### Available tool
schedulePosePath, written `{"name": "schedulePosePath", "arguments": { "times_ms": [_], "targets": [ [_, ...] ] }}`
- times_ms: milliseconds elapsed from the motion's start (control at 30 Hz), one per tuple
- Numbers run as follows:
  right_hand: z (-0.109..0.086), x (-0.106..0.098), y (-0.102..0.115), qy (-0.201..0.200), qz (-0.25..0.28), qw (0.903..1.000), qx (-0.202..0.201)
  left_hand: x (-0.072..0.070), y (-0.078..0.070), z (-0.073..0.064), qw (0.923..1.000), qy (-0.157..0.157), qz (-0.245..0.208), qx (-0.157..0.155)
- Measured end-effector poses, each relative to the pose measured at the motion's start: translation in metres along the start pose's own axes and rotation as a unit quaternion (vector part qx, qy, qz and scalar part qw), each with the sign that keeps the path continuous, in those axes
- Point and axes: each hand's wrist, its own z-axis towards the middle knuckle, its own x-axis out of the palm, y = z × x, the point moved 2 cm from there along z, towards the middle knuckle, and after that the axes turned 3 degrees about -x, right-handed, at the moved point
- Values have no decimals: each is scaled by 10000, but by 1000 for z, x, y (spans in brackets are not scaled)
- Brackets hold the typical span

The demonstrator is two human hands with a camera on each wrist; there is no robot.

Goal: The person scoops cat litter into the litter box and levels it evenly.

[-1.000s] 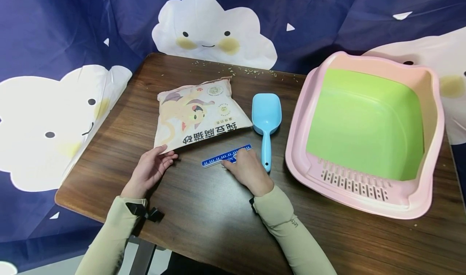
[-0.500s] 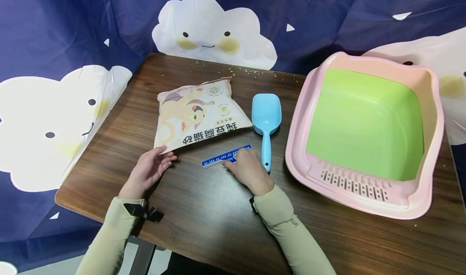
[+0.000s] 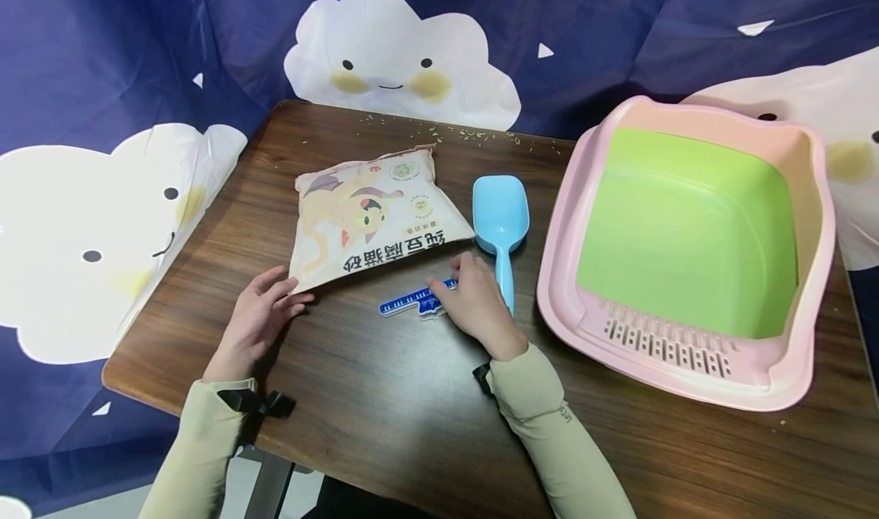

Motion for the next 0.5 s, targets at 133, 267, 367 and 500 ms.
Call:
{"name": "schedulePosePath", "arguments": {
  "times_ms": [133,267,367,500],
  "targets": [
    [3,-1,-1,-222,718,9968,286,-2,-2,-3,9981,194,548,223],
    [4,0,-1,-339,1215,9901,621,-2,-2,-5,9953,413,805,350],
    [5,3,-1,-354,1397,9869,727,-2,-1,-6,9940,433,912,431],
    [6,7,-2,-348,1565,9841,767,-2,2,-4,9884,388,1353,571]
  ]
}}
